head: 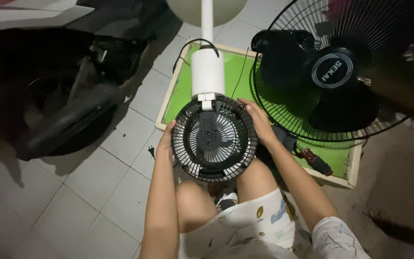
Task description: The person assembles a small white electric fan by attaching the fan blade, securing the front grille, and fastening the head to the stand. They then use a screwdriver to tighten screws on the fan head.
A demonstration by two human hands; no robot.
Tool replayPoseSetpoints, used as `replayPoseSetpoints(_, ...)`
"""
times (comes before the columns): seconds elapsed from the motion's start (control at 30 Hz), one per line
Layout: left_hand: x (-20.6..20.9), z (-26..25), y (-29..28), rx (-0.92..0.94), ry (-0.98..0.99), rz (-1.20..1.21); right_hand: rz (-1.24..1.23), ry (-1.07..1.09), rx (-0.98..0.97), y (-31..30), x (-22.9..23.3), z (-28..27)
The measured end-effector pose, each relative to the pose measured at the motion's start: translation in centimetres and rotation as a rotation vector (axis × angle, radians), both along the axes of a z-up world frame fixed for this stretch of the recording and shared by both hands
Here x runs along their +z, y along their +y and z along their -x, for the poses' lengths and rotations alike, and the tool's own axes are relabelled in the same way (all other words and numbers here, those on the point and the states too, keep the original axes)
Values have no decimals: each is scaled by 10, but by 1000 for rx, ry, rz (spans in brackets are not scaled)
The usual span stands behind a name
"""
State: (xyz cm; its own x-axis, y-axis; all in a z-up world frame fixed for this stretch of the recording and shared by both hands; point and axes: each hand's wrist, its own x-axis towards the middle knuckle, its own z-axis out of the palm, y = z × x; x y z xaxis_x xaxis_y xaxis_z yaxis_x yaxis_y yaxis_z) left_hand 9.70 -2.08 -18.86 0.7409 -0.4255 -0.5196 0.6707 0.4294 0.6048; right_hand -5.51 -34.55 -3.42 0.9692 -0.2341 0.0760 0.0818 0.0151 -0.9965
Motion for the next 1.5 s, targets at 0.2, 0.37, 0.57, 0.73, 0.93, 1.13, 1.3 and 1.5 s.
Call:
replayPoseSetpoints(0.2,0,-12,-13,-96,-50,10,10,-23,-59,-11,-22,1)
replayPoseSetpoints(0.37,8,-21,-25,-158,-184,29,-5,-23,-112,-19,-51,5)
replayPoseSetpoints(0.57,24,-16,-30,-175,-109,-145,-73,41,-164,-13,-76,12)
replayPoseSetpoints(0.73,25,-19,-30,-202,-262,-197,-160,60,-159,-12,-77,11)
replayPoseSetpoints(0.93,-11,-38,-26,-285,-556,-458,-203,57,-147,-15,-78,10)
replayPoseSetpoints(1.13,43,-27,-28,-294,-757,-740,-262,99,-134,-18,-81,7)
replayPoseSetpoints(1.3,156,22,-39,-187,-1182,-1205,-243,68,-130,-17,-86,7)
replayPoseSetpoints(1.5,217,133,-114,-149,-1499,-1197,-211,101,-144,-20,-87,8)
